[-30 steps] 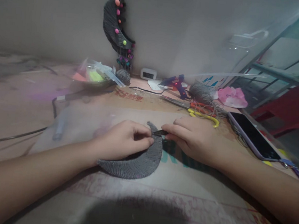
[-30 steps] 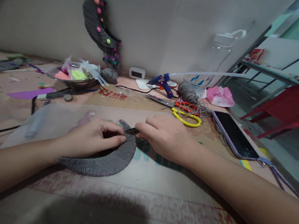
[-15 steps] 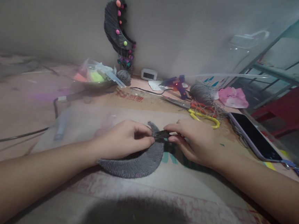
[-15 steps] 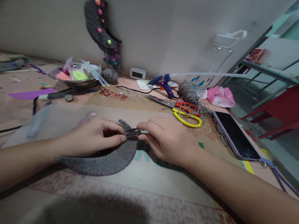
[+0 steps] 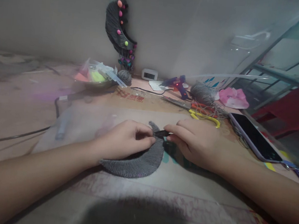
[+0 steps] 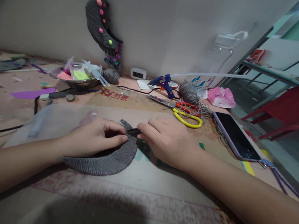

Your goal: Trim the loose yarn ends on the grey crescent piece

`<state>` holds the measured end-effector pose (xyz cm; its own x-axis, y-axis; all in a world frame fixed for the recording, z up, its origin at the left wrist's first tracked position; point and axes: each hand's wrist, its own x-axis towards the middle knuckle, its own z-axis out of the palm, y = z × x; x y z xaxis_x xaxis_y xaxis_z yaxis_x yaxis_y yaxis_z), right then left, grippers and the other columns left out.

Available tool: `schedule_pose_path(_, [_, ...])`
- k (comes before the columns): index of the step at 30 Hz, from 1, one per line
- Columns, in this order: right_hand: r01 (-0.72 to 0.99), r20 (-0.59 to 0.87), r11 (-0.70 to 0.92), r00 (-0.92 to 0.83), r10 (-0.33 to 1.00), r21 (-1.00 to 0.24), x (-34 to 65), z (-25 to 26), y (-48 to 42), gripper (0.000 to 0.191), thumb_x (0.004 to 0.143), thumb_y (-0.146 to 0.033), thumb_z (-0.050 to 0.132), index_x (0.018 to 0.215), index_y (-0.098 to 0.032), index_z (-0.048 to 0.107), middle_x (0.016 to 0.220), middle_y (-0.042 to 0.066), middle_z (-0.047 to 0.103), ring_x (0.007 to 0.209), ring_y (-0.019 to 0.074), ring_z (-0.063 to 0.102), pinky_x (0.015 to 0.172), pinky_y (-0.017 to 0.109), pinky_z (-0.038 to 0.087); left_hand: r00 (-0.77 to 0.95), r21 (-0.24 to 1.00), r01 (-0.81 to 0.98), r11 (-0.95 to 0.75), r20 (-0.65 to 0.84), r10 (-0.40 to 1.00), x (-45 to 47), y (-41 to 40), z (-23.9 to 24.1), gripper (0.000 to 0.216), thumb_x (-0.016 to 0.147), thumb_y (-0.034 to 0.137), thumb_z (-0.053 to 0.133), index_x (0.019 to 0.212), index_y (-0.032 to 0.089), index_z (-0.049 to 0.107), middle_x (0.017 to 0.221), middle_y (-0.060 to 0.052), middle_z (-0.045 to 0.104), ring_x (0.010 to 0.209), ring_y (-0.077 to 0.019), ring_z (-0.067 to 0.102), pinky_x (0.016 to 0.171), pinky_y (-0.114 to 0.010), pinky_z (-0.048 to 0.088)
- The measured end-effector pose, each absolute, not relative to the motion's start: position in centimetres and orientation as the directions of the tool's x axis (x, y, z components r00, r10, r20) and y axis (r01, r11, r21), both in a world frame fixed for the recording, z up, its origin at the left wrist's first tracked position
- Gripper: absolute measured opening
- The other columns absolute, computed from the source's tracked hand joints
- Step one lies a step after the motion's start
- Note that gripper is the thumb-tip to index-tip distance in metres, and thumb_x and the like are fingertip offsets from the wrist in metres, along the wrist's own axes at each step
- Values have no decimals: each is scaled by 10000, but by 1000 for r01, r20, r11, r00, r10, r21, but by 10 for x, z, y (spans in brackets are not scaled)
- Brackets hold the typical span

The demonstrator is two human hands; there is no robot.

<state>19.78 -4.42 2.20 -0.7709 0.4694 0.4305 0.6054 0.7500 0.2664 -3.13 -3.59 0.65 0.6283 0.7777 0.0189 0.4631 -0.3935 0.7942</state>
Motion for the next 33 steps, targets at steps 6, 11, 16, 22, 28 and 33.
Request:
schedule_pose_path(6, [558,390,752,-817,424,351,198,31,-46,255,979,-261,418,969,-156,650,683,23,563,628,151,446,579,311,236,630,788,462,-407,31,776,-31,-35,6,263,869,317,495,662,167,558,612,43,483,616,-105,453,564,-206,340])
schedule_pose_path(11, [539,340,742,-838,427,398,198,34,-48,265,980,-263,400,924,-168,641,663,19,526,608,143,415,558,323,193,637,784,455,-423,45,769,-31,-35,4,252,860,305,499,656,168,557,609,43,496,607,-103,459,559,-205,344])
schedule_pose_path(16, [535,331,749,-841,428,389,198,35,-48,253,975,-227,389,955,-161,632,668,21,535,602,135,420,556,311,202,636,770,465,-437,53,770,-31,-35,3,268,867,317,483,658,169,564,608,36,491,618,-112,464,561,-209,349])
schedule_pose_path(22, [593,408,786,-770,491,175,201,23,-43,270,981,-291,405,978,-152,636,704,31,607,652,143,523,587,278,300,621,789,469,-396,24,784,-32,-35,4,267,867,341,493,703,170,617,635,28,537,636,-119,485,573,-214,359])
schedule_pose_path(28, [603,476,798,-707,523,17,205,16,-41,223,942,-293,484,1052,-158,622,802,42,647,703,144,563,631,257,361,607,823,455,-339,-8,794,-32,-34,5,245,853,338,504,753,169,652,661,21,557,642,-124,501,576,-216,367])
schedule_pose_path(33, [613,473,771,-738,481,172,200,19,-43,232,961,-273,445,1005,-155,640,727,36,627,671,154,547,607,281,327,594,817,462,-346,5,804,-31,-35,6,242,844,339,515,735,171,651,658,22,573,639,-125,513,570,-216,365])
